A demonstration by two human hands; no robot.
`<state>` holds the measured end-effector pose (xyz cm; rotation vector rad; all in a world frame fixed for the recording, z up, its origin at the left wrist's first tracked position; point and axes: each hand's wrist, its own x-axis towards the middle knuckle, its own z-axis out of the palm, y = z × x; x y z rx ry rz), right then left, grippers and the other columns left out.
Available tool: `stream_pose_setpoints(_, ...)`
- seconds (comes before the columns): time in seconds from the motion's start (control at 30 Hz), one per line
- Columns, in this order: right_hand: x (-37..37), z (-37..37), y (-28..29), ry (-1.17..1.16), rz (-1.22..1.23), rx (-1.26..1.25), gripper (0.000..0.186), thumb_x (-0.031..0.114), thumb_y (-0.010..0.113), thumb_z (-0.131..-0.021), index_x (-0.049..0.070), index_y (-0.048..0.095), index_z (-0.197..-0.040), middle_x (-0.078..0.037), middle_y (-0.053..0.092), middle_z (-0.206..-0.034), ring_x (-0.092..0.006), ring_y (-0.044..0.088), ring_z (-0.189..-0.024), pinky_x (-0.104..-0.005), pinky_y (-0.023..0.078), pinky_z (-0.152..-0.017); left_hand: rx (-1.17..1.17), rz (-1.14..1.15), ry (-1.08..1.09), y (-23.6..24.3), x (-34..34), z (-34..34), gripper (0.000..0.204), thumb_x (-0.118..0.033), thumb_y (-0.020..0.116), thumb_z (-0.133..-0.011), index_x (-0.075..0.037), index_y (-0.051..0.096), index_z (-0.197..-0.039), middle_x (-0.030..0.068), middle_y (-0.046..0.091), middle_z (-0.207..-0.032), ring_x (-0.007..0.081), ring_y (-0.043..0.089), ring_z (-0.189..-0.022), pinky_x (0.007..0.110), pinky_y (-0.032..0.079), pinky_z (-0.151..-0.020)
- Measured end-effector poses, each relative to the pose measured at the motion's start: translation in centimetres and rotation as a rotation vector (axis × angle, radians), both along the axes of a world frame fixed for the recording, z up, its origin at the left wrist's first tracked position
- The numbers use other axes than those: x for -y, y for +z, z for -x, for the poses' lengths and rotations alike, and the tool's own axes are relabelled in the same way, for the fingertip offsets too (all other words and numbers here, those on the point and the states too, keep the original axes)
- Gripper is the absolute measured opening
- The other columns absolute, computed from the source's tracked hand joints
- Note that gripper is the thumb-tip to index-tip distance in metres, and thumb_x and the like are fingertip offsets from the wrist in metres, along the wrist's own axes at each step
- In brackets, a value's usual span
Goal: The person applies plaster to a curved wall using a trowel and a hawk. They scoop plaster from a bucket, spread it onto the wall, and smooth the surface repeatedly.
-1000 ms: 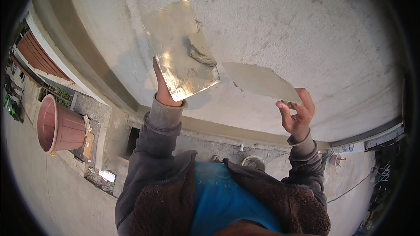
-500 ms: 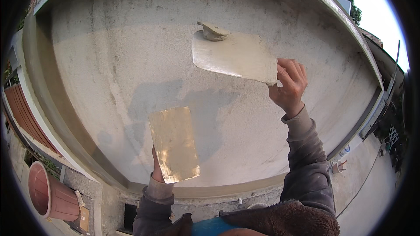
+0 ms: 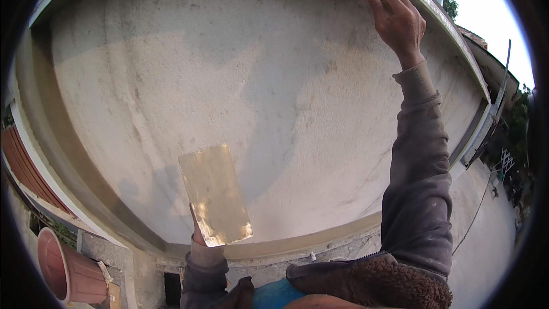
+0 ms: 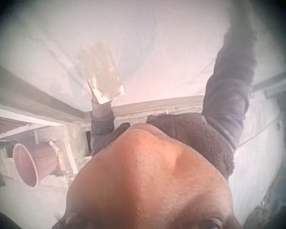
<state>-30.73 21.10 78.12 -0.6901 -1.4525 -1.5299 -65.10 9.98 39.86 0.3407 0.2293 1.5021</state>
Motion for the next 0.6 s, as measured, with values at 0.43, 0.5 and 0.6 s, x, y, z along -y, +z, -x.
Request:
stream_pose_setpoints(0.43, -5.7, 1.4, -1.0, -0.088, -0.114, 0.078, 0.023, 0.039, 0.076, -0.085, 0.019, 0.073, -0.096, 0.007, 0.066, -0.088, -0.0136, 0.065, -0.075, -0.0323, 0.045, -0.062, -0.062, -0.070, 0.029, -2.5, -0.2, -0.1, 0.049, -0.046, 0.046, -0.104, -0.015, 0.046, -0.142, 0.0064, 0.061, -0.126, 0.0234, 0.064, -0.107, 0.038, 0.058, -0.085)
stream_pose_setpoints(0.5, -6.4, 2.2, -0.3, -0.079, -0.139, 0.057, 0.025, 0.042, 0.075, -0.085, 0.020, 0.073, -0.096, 0.007, 0.065, -0.089, -0.0133, 0.065, -0.076, -0.0329, 0.045, -0.062, -0.012, -0.079, -0.022, -2.3, 0.2, 0.0, 0.048, -0.044, 0.046, -0.104, -0.015, 0.047, -0.142, 0.0069, 0.061, -0.126, 0.0237, 0.064, -0.108, 0.038, 0.058, -0.086)
stream_pose_setpoints(0.6, -6.2, 2.9, -0.1, -0.020, -0.152, 0.062, 0.025, 0.043, 0.075, -0.085, 0.020, 0.073, -0.095, 0.007, 0.066, -0.089, -0.0128, 0.066, -0.075, -0.0319, 0.045, -0.062, 0.063, -0.032, -0.049, -2.6, 0.7, 0.3, 0.047, -0.043, 0.046, -0.105, -0.014, 0.047, -0.141, 0.0077, 0.061, -0.125, 0.0237, 0.064, -0.108, 0.037, 0.058, -0.085)
